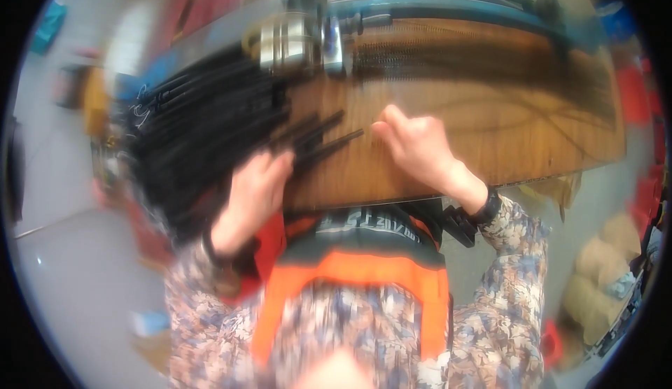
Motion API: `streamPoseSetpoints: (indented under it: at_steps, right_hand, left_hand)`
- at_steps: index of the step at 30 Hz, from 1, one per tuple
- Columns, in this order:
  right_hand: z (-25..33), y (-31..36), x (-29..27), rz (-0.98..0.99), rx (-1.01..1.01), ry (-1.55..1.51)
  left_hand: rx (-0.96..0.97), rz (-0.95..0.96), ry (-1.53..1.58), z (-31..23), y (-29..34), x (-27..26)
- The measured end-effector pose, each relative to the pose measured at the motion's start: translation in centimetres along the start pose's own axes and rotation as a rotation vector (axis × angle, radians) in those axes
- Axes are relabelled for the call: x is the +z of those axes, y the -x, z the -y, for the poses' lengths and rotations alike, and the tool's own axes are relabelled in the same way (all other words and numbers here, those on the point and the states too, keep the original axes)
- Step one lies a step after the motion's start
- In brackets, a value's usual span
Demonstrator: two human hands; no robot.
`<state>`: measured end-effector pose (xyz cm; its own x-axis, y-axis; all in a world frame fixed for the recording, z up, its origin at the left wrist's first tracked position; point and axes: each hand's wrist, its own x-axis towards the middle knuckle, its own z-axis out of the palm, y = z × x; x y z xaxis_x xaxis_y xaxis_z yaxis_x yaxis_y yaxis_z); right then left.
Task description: Manually feeding and processing thin metal rods through a fabrication machine on a workbench.
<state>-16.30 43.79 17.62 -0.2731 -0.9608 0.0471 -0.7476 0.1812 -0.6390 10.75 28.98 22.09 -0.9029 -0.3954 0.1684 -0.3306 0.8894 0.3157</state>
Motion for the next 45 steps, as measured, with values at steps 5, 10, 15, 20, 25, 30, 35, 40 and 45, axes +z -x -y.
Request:
streamPoseSetpoints:
  at_steps: [5,10,15,20,25,30,35,40,45]
  right_hand:
    - [1.3,-0.5,-0.6,0.069,-0.019,-0.375]
    - [-0.6,-0.3,-0.2,-0.097,-0.335,-0.317]
    - [-0.6,0.0,-1.5,-0.201,-0.568,0.011]
    - [-1.4,-0.6,-1.7,-0.372,-0.713,0.085]
    - [-14.0,1.0,-5.8,-0.595,0.044,0.331]
    - [-11.7,0.0,-7.0,-0.674,-0.417,0.278]
    - [-20.6,6.4,-2.9,-0.991,-0.059,0.31]
    - [-13.9,9.2,-0.6,-0.883,-0.384,0.207]
    - [-10.3,14.0,5.3,-0.826,-0.314,0.269]
  left_hand:
    - [-0.004,0.007,0.024,-0.5,0.2,-0.6]
    - [0.034,0.023,0.048,-1.4,-0.7,-1.0]
    - [0.12,0.128,0.003,-2.1,-2.2,-2.5]
    - [0.231,0.15,0.07,-3.0,-6.7,-3.8]
    - [0.41,0.01,-0.086,-1.7,-13.1,-5.9]
    - [0.615,0.002,-0.256,-4.0,-16.0,-2.2]
    - [0.555,0.009,-0.324,-6.0,-14.2,2.4]
    - [0.563,-0.057,-0.326,-10.2,-8.9,6.0]
    - [0.585,-0.065,-0.452,-12.2,-2.0,8.2]
